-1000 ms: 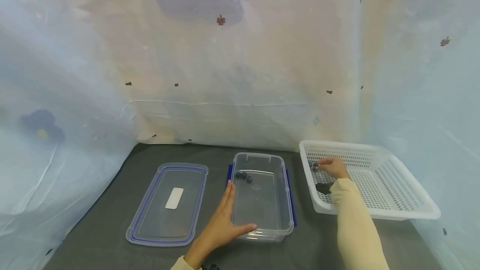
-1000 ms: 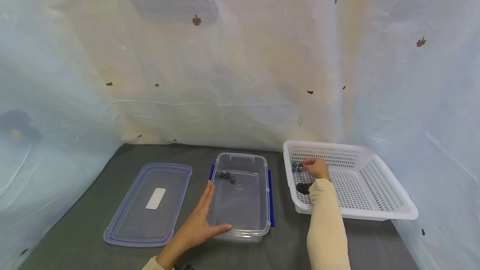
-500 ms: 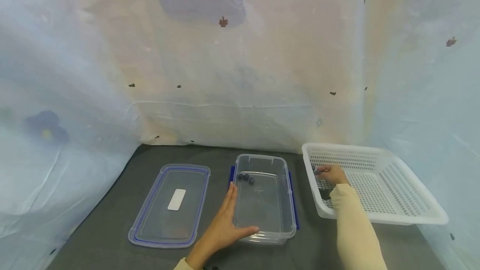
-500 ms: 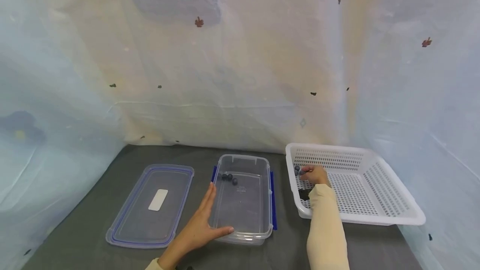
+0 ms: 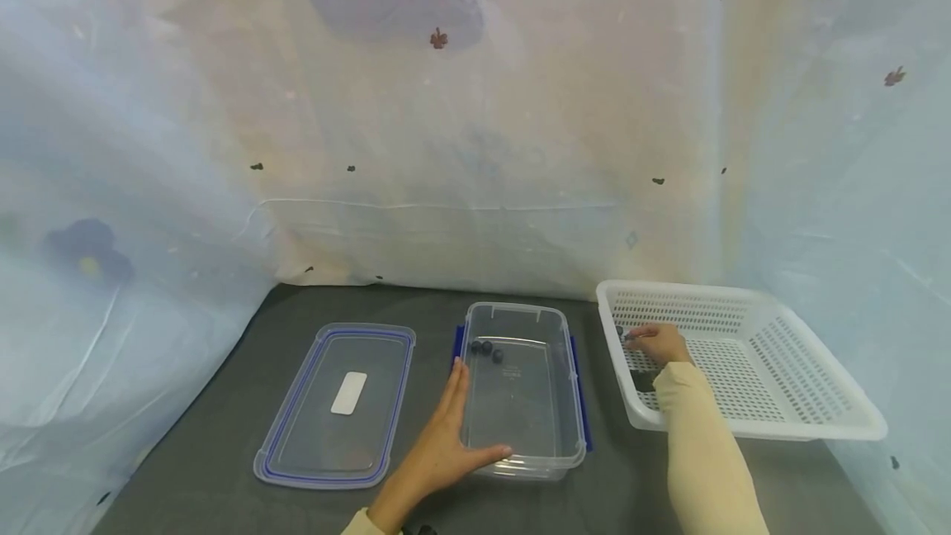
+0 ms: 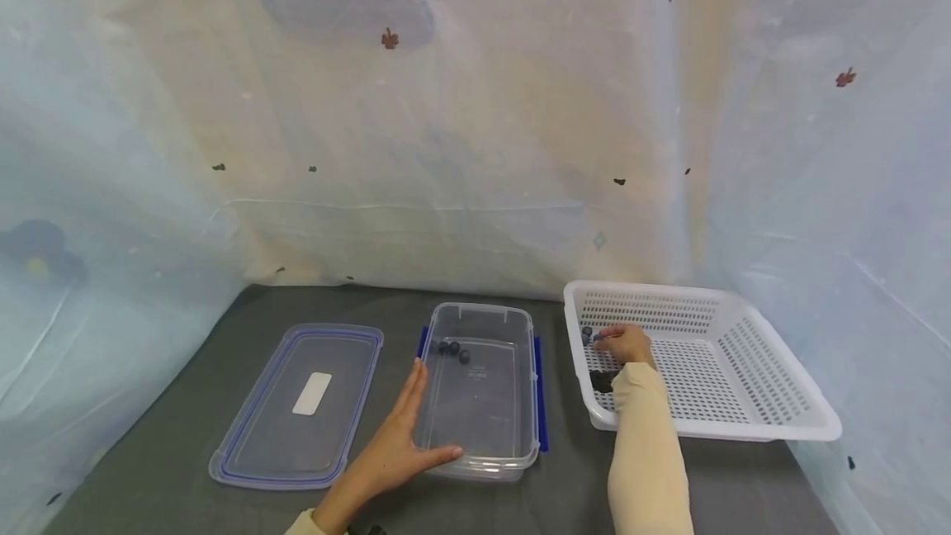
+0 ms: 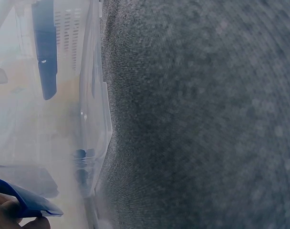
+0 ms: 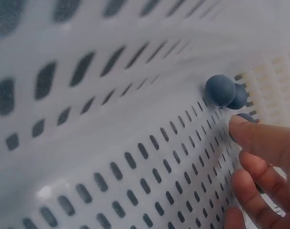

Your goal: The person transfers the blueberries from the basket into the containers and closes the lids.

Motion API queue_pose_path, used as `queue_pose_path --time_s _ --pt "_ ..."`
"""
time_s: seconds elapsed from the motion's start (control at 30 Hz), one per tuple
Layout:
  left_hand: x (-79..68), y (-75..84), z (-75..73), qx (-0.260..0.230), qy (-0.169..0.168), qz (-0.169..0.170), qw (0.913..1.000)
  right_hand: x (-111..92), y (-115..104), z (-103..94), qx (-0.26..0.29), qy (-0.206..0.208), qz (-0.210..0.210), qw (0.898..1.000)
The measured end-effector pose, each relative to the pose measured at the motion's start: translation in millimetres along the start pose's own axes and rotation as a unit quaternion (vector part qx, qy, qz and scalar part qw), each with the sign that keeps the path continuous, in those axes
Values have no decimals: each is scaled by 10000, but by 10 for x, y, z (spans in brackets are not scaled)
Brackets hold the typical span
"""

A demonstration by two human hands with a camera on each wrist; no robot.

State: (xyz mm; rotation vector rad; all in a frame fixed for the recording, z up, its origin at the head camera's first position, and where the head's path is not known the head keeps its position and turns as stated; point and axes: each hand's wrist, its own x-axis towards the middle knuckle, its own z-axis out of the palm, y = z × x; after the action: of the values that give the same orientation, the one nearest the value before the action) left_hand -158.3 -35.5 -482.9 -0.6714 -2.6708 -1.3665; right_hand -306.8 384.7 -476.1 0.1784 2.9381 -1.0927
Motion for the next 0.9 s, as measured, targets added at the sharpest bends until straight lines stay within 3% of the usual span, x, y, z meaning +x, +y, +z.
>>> queue_pose_path --time_s 0.23,0.47,0.9 --pt "-1 -2 2 11 -10 53 10000 -92 -110 -29 223 448 340 9982" --pt "-1 -11 -4 10 -46 24 10000 -206 -409 -135 977 824 631 9898" --pt "4 -17 -1 24 -15 42 10000 -402 -816 -370 1784 1641 -27 9702"
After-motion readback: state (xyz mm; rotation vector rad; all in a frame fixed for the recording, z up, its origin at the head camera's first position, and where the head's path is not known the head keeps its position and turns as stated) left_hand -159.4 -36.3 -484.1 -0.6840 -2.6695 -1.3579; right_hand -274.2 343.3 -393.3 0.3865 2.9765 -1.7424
